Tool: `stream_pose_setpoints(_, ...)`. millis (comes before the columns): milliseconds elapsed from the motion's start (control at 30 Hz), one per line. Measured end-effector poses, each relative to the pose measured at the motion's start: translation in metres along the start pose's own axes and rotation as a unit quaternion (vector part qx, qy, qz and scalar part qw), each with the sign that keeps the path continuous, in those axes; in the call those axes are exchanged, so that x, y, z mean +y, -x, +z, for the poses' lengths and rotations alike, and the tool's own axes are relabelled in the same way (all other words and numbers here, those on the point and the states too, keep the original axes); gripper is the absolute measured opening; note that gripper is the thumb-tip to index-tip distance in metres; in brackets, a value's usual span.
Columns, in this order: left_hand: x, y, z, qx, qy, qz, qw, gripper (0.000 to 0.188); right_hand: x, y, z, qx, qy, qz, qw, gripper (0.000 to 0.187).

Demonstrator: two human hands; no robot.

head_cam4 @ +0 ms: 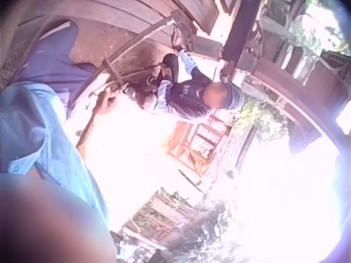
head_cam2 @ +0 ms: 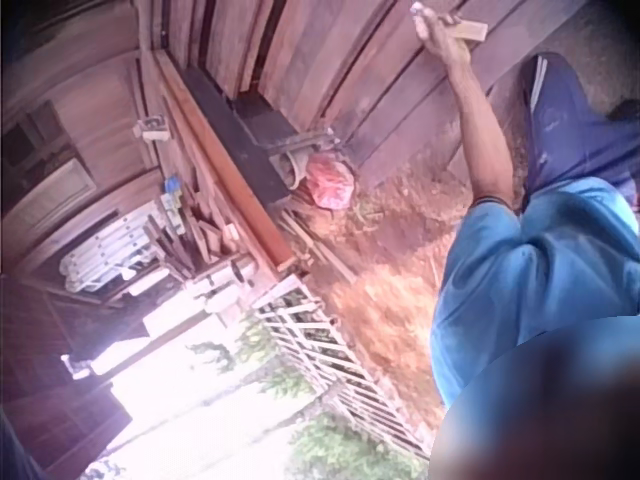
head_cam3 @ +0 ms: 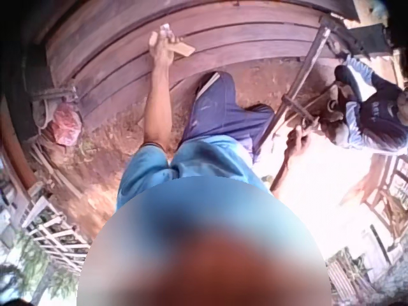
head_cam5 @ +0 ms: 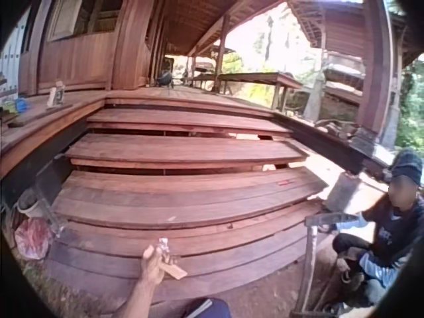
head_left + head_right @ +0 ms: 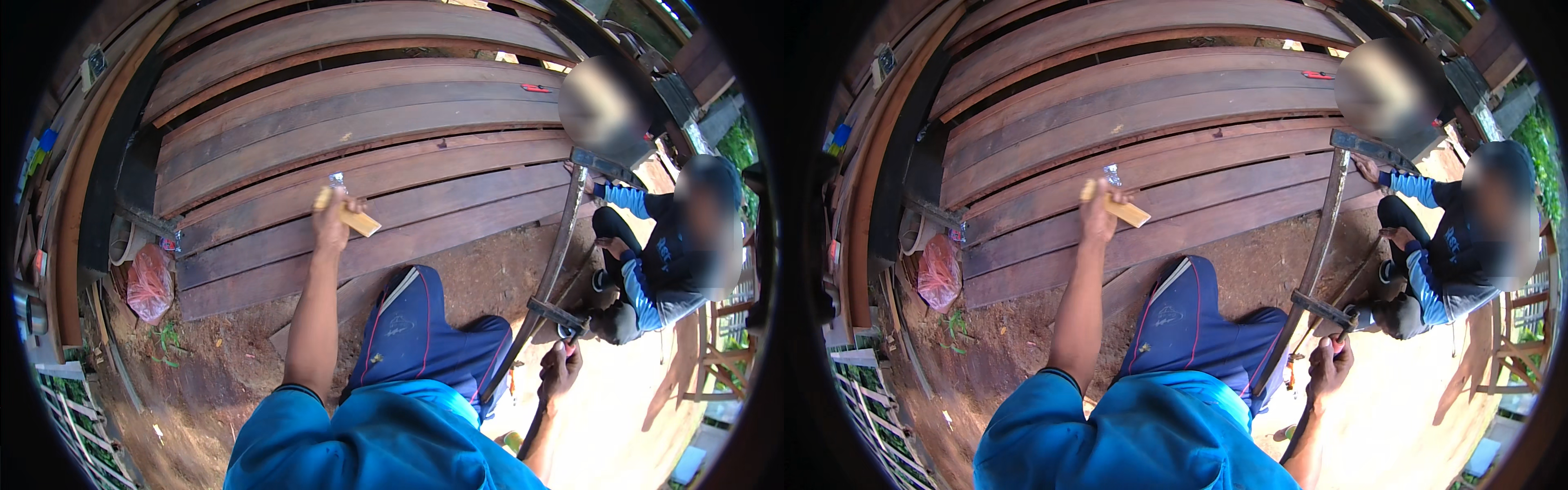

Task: The person aligns and secures wooden planks on a curved frame using a pneumatic nail gun and wood glue. They repeatedly position planks, apply glue, and drive nails while a coworker assists by holding the planks in place.

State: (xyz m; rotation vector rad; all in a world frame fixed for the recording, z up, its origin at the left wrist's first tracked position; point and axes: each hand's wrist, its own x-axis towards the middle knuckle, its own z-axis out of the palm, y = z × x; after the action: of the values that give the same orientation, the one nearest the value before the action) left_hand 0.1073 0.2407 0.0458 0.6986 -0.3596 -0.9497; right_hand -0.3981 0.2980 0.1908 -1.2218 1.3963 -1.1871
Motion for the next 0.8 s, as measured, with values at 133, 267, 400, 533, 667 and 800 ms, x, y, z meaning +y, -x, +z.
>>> stream_pose_setpoints(133,0.147,0.043,-0.071,0.046,0.156,0.242,0.957,0.046,-0.004,-0.001,0.009,-0.011,-0.008,0.016,1.0,0.018)
stream_pose_setpoints(267,0.212,0.104,-0.129,0.098,0.004,0.145,0.985,0.043,-0.005,-0.016,0.023,-0.039,0.012,0.069,0.997,0.018)
stream_pose_setpoints(400,0.193,0.158,-0.127,0.282,-0.281,-0.039,0.916,0.04,-0.006,-0.028,0.042,-0.063,0.021,0.087,0.994,0.019)
stream_pose_setpoints(533,0.159,0.207,-0.13,0.15,-0.484,-0.292,0.811,0.044,-0.01,-0.031,0.05,-0.069,0.004,0.124,0.99,0.016)
stream_pose_setpoints(667,0.083,0.229,-0.159,-0.034,-0.656,-0.319,0.683,0.058,-0.019,-0.038,0.029,-0.073,0.068,0.108,0.989,0.022)
stream_pose_setpoints(800,0.029,0.232,-0.156,-0.122,-0.758,-0.287,0.572,0.082,-0.032,-0.023,-0.014,-0.068,0.059,0.089,0.992,0.021)
